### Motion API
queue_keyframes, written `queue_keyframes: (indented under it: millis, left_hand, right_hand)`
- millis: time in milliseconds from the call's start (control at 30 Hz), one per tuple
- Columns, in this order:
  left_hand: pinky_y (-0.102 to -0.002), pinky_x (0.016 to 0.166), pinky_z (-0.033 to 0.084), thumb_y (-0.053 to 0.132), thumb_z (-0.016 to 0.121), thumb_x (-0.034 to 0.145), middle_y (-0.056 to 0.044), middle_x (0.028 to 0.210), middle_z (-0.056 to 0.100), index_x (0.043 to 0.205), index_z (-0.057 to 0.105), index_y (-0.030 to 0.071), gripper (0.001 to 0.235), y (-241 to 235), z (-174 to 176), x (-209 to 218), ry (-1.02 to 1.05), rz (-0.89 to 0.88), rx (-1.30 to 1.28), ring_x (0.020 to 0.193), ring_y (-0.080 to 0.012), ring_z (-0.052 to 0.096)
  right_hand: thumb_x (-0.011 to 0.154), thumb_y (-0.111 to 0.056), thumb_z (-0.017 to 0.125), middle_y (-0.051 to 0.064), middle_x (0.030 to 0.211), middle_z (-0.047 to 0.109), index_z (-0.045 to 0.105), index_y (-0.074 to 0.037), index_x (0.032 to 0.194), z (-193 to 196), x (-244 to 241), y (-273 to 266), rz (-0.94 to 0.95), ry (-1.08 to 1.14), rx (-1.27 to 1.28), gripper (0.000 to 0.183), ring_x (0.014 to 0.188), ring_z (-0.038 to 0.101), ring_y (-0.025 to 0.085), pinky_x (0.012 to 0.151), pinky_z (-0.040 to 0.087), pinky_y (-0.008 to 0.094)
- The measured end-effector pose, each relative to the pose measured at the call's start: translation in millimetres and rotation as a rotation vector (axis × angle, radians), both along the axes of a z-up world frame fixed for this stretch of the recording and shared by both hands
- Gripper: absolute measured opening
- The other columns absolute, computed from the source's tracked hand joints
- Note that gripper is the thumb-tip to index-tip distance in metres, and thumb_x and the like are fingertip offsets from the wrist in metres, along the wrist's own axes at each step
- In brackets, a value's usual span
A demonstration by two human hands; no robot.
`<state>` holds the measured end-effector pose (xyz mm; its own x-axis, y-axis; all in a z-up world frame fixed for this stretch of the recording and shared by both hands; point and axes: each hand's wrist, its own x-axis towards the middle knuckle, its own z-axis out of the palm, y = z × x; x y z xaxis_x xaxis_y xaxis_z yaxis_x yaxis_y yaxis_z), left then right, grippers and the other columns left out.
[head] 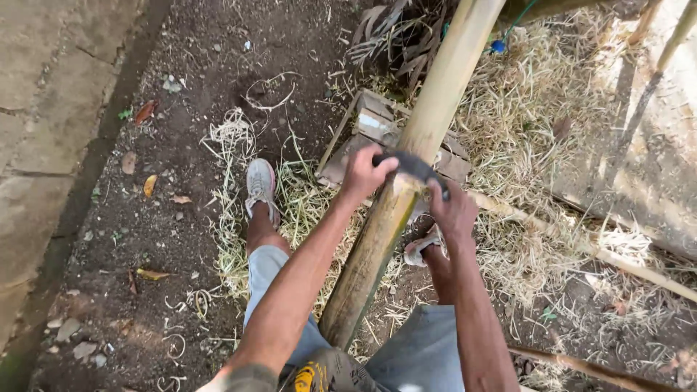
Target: Shaving a length of bamboo using a curved blade tool.
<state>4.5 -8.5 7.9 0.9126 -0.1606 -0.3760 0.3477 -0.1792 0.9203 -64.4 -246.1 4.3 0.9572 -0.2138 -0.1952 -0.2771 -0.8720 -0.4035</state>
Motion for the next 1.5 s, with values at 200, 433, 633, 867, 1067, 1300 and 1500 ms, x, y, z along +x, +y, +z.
queue_keyframes:
  millis: [200, 433, 633, 867, 1067, 1300, 1500]
  left_hand:
    - [-0.050, 0.070, 0.048, 0.033, 0.072, 0.089, -0.010, 0.078, 0.066, 0.082, 0.064, 0.006, 0.029, -1, -19, -7, -0.338, -0.005, 0.297, 0.069, -0.0270, 0.061]
    - [-0.044, 0.076, 0.047, 0.032, 0.077, 0.085, -0.011, 0.087, 0.063, 0.089, 0.065, 0.006, 0.029, 10, -2, -61, -0.500, 0.095, 0.398, 0.085, -0.0300, 0.059]
    - [-0.050, 0.088, 0.044, 0.031, 0.076, 0.085, -0.010, 0.073, 0.070, 0.080, 0.068, 0.005, 0.027, -8, -2, -9, -0.356, -0.023, 0.456, 0.072, -0.0274, 0.067]
    - [-0.038, 0.075, 0.046, 0.038, 0.074, 0.089, -0.008, 0.076, 0.068, 0.086, 0.067, 0.007, 0.032, -6, 5, 13, -0.513, -0.025, 0.395, 0.068, -0.0253, 0.066]
    - [-0.042, 0.081, 0.042, 0.028, 0.072, 0.089, -0.007, 0.069, 0.069, 0.082, 0.072, 0.009, 0.020, -14, 6, -11, -0.467, -0.054, 0.464, 0.063, -0.0254, 0.062]
    - [-0.046, 0.078, 0.041, 0.033, 0.080, 0.081, -0.009, 0.081, 0.069, 0.098, 0.071, 0.001, 0.038, -14, -30, 11, -0.664, 0.035, 0.451, 0.071, -0.0185, 0.061]
    - [-0.042, 0.081, 0.048, 0.032, 0.072, 0.090, -0.001, 0.085, 0.059, 0.090, 0.064, 0.009, 0.025, 27, 36, -93, -0.171, -0.115, 0.380, 0.080, -0.0210, 0.058]
  right_hand:
    - [0.103, -0.054, 0.057, -0.001, 0.054, 0.052, 0.062, -0.012, 0.080, -19, -24, 10, -0.107, -0.056, 0.116, 0.048, 0.039, 0.043, 0.012, 0.037, 0.039, 0.035]
    - [0.100, -0.045, 0.066, 0.016, 0.064, 0.063, 0.065, -0.004, 0.081, 12, -69, 32, -0.029, -0.298, 0.035, 0.045, 0.060, 0.064, 0.036, 0.057, 0.050, 0.046]
    - [0.093, -0.049, 0.068, 0.020, 0.067, 0.065, 0.074, -0.006, 0.101, 0, -20, 13, -0.101, -0.258, 0.054, 0.044, 0.063, 0.066, 0.043, 0.057, 0.051, 0.051]
    - [0.101, -0.048, 0.067, 0.011, 0.057, 0.062, 0.072, -0.007, 0.088, -13, -15, 18, -0.084, -0.291, 0.055, 0.043, 0.049, 0.056, 0.021, 0.048, 0.046, 0.040]
    - [0.103, -0.049, 0.062, 0.008, 0.057, 0.061, 0.071, -0.008, 0.086, -25, -30, 10, -0.126, -0.246, 0.136, 0.045, 0.045, 0.053, 0.016, 0.048, 0.045, 0.036]
    - [0.101, -0.051, 0.060, 0.009, 0.061, 0.065, 0.073, -0.007, 0.100, 17, -11, 23, -0.112, -0.195, 0.183, 0.046, 0.050, 0.061, 0.021, 0.053, 0.049, 0.040]
    - [0.099, -0.050, 0.065, 0.010, 0.052, 0.058, 0.068, -0.008, 0.081, -12, -108, 35, -0.048, 0.075, -0.011, 0.045, 0.048, 0.059, 0.030, 0.056, 0.048, 0.044]
